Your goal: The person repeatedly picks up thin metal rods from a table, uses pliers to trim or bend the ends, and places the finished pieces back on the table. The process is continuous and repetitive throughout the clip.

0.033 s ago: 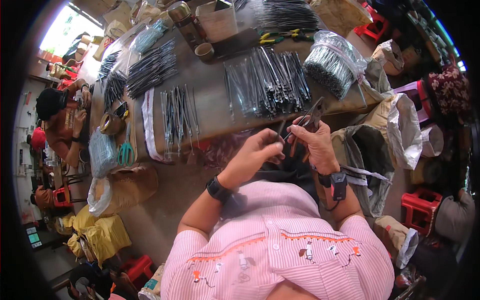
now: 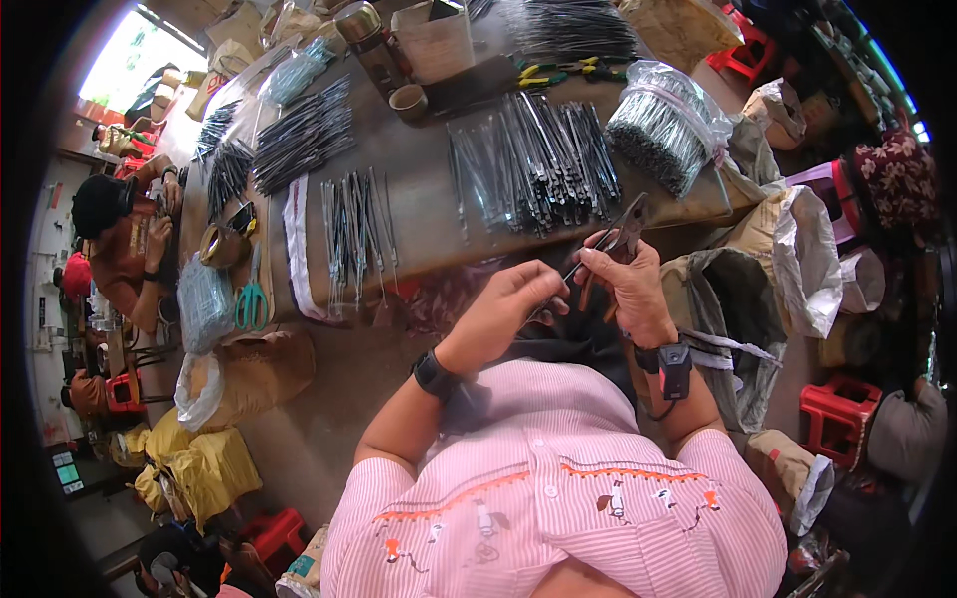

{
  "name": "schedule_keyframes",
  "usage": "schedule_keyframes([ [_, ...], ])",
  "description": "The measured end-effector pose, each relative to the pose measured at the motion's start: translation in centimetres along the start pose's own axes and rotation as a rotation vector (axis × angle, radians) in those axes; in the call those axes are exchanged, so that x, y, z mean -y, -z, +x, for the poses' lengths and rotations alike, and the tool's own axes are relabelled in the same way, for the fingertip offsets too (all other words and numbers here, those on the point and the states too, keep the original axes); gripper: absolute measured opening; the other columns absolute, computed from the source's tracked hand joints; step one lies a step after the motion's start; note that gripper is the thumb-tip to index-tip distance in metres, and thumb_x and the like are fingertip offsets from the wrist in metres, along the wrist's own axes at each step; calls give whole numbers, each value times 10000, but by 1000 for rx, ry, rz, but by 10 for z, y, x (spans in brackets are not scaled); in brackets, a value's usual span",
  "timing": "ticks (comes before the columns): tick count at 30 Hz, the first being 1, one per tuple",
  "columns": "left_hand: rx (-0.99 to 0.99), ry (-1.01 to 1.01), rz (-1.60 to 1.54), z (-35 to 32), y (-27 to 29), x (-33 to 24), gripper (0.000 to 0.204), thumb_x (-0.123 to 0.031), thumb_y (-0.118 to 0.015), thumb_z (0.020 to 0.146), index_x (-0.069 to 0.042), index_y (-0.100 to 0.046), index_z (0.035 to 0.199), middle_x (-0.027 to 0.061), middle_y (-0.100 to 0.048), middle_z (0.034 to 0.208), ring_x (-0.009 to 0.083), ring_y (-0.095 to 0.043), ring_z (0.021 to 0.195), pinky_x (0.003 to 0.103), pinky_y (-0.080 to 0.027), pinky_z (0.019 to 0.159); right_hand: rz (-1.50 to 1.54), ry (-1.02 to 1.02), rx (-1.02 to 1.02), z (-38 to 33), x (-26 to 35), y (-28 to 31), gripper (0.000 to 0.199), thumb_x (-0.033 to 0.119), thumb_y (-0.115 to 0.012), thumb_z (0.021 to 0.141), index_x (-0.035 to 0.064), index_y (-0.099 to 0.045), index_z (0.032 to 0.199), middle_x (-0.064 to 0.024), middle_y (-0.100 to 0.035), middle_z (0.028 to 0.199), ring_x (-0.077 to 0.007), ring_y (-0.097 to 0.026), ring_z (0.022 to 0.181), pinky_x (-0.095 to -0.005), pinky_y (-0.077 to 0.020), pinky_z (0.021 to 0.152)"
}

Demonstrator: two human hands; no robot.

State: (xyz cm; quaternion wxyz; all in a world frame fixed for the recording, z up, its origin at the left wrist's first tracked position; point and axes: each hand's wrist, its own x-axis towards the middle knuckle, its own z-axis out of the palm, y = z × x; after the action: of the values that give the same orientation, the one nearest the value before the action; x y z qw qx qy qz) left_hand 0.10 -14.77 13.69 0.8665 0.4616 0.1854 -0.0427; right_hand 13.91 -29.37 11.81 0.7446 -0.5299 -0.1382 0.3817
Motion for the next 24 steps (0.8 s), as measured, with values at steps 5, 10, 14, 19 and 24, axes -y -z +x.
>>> schedule_keyframes([
  [5,-81,-23,-75,10,11,10,134,-148,-644,904,-49,-583,971,-2,-593,811,70,-545,688,190,-399,566,-164,94,-46,-4,-7,-8,159,66,-696,856,-13,-629,976,-102,-688,847,-131,-646,687,-247,-519,536],
  [10,-167,-172,113,14,8,21,113,-89,-630,904,-7,-598,975,-3,-587,774,52,-498,574,186,-388,498,-145,143,-41,-6,-12,-11,158,65,-694,859,-17,-630,978,-99,-683,828,-127,-641,683,-242,-512,517],
  [14,-191,-194,275,8,3,21,142,-84,-612,916,23,-616,1010,-2,-594,777,46,-504,577,194,-412,500,-102,136,-39,-7,-14,-11,159,61,-688,864,-15,-628,990,-96,-675,819,-129,-638,680,-240,-507,504],
  [19,-209,-222,339,4,-2,21,170,-99,-608,917,-1,-661,1045,-35,-615,782,12,-505,613,172,-406,529,-74,128,-8,-10,-18,-6,137,62,-650,892,-19,-623,999,-103,-669,846,-135,-636,674,-246,-518,536],
  [24,-251,-298,402,1,-1,18,170,-57,-581,920,3,-659,1059,-27,-600,817,24,-512,652,181,-417,562,407,-49,-144,-3,-21,18,205,152,-530,923,-27,-623,964,-177,-664,981,-211,-654,796,-335,-557,702],
])
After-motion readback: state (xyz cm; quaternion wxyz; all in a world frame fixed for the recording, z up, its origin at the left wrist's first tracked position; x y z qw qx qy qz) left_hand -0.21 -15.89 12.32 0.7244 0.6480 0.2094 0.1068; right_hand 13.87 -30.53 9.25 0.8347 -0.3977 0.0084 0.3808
